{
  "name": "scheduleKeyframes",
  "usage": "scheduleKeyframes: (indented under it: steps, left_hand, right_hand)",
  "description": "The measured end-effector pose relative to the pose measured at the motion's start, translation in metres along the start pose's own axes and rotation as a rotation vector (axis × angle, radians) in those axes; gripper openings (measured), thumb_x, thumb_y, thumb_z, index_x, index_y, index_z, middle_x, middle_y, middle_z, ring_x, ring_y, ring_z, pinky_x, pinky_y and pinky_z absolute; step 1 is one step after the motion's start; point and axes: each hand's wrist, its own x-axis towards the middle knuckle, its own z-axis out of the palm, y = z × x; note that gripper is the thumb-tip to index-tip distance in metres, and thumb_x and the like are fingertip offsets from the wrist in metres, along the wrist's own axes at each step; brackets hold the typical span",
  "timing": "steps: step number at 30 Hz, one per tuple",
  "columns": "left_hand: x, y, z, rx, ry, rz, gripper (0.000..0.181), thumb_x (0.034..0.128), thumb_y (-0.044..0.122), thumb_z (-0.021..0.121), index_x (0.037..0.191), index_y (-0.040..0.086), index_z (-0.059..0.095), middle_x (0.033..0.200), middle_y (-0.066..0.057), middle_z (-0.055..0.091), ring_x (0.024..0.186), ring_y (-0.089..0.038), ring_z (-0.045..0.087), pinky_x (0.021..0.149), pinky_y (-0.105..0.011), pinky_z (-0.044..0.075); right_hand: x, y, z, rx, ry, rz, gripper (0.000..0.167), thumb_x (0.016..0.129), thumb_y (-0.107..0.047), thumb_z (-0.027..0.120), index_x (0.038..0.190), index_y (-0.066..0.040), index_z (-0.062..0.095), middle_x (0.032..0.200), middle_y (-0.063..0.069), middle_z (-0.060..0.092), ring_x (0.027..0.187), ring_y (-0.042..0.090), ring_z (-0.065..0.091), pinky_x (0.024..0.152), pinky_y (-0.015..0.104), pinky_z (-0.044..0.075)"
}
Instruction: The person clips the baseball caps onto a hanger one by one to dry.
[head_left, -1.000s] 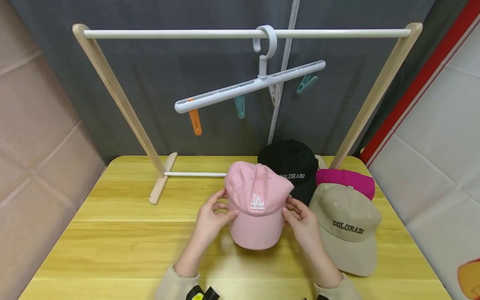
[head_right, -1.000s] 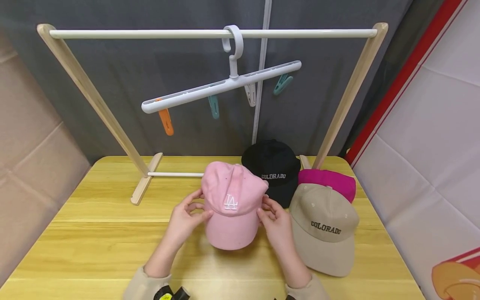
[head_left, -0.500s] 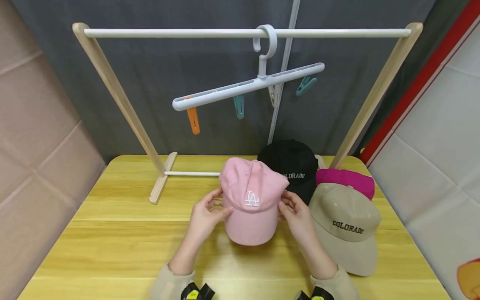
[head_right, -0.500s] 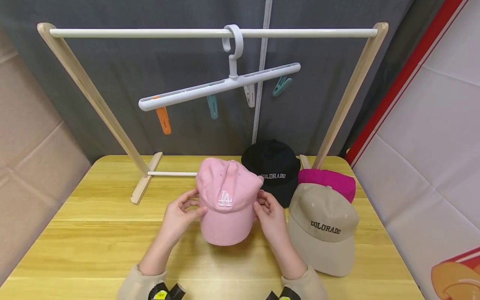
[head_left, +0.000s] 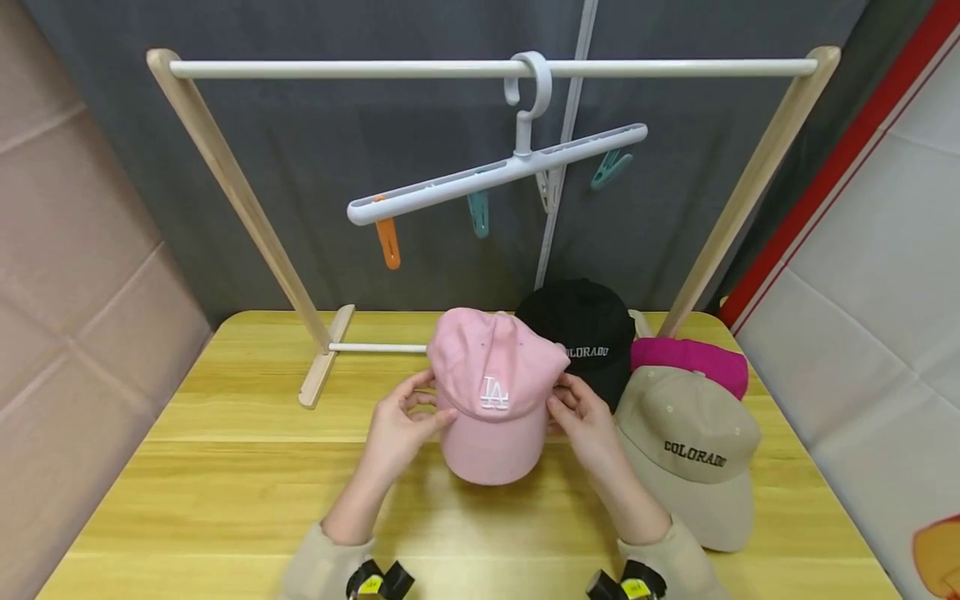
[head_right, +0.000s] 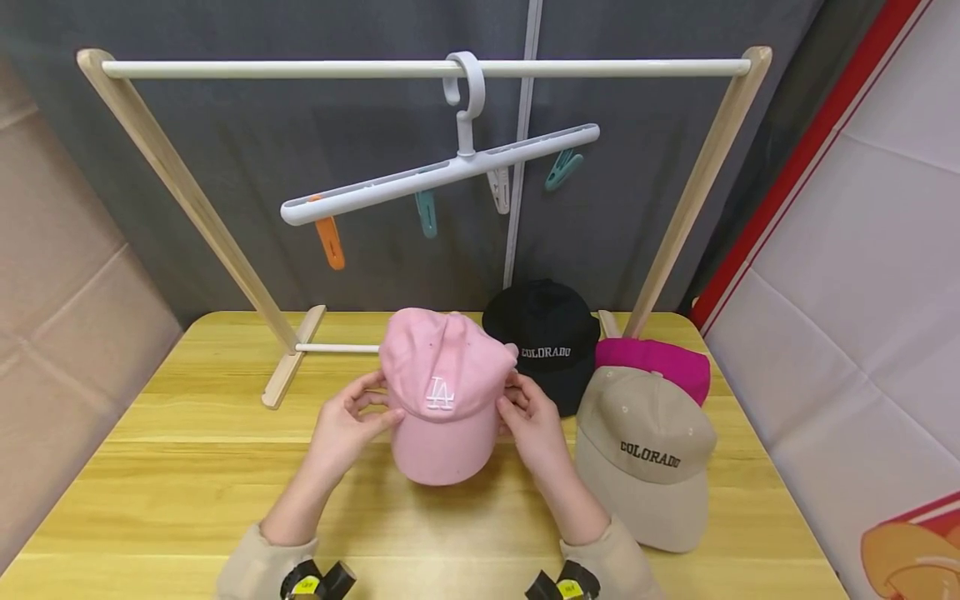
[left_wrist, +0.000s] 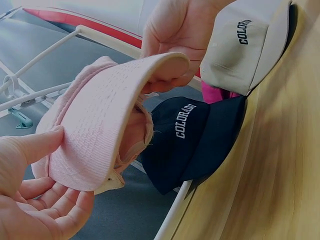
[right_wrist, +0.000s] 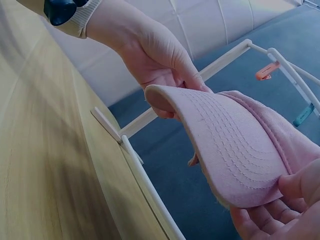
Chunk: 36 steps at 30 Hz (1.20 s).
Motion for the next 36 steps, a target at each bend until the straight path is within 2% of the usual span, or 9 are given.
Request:
scheduleKeyframes:
  steps: [6,16,22,30,36]
  left_hand:
    - [0.001,0.000,-0.003,-0.002,-0.007,0.024,0.059,0.0743,-0.002,0.080,0.128,-0.002,0.056,0.110,-0.014,0.062,0.091,-0.024,0.062,0.075,-0.029,0.055]
    - [0.003,0.001,-0.012,0.016,-0.013,0.051,0.060,0.0754,0.000,0.080,0.130,0.000,0.055,0.115,-0.013,0.059,0.094,-0.023,0.062,0.079,-0.035,0.054]
    - [0.003,0.003,-0.017,0.025,-0.024,0.057,0.059,0.0766,0.000,0.079,0.130,-0.001,0.054,0.120,-0.013,0.058,0.095,-0.021,0.061,0.081,-0.038,0.053]
    - [0.005,0.002,-0.022,0.031,-0.060,0.057,0.060,0.0783,-0.001,0.077,0.133,-0.003,0.052,0.123,-0.016,0.057,0.098,-0.023,0.060,0.082,-0.036,0.053]
    - [0.006,0.004,-0.024,0.038,-0.078,0.059,0.059,0.0796,0.001,0.077,0.133,-0.002,0.051,0.123,-0.015,0.057,0.099,-0.023,0.060,0.081,-0.032,0.053]
  right_hand:
    - [0.003,0.000,0.002,0.001,-0.016,0.017,0.031,0.096,0.009,0.046,0.127,0.011,0.050,0.112,0.023,0.060,0.081,0.012,0.061,0.066,0.026,0.053]
    - [0.012,0.002,0.003,0.091,-0.108,0.035,0.028,0.097,0.005,0.045,0.124,0.014,0.047,0.099,0.005,0.062,0.083,0.013,0.058,0.071,0.033,0.050]
    - [0.016,0.004,0.004,0.170,-0.168,0.038,0.024,0.097,0.004,0.044,0.120,0.012,0.045,0.094,0.000,0.060,0.082,0.012,0.056,0.068,0.028,0.047]
    - [0.019,0.006,0.004,0.209,-0.251,-0.006,0.023,0.099,0.000,0.043,0.120,0.010,0.045,0.099,0.000,0.060,0.087,0.012,0.056,0.072,0.030,0.047]
    - [0.020,0.005,0.004,0.263,-0.299,-0.047,0.017,0.100,0.000,0.042,0.116,0.003,0.048,0.098,0.001,0.059,0.087,0.011,0.056,0.072,0.027,0.049]
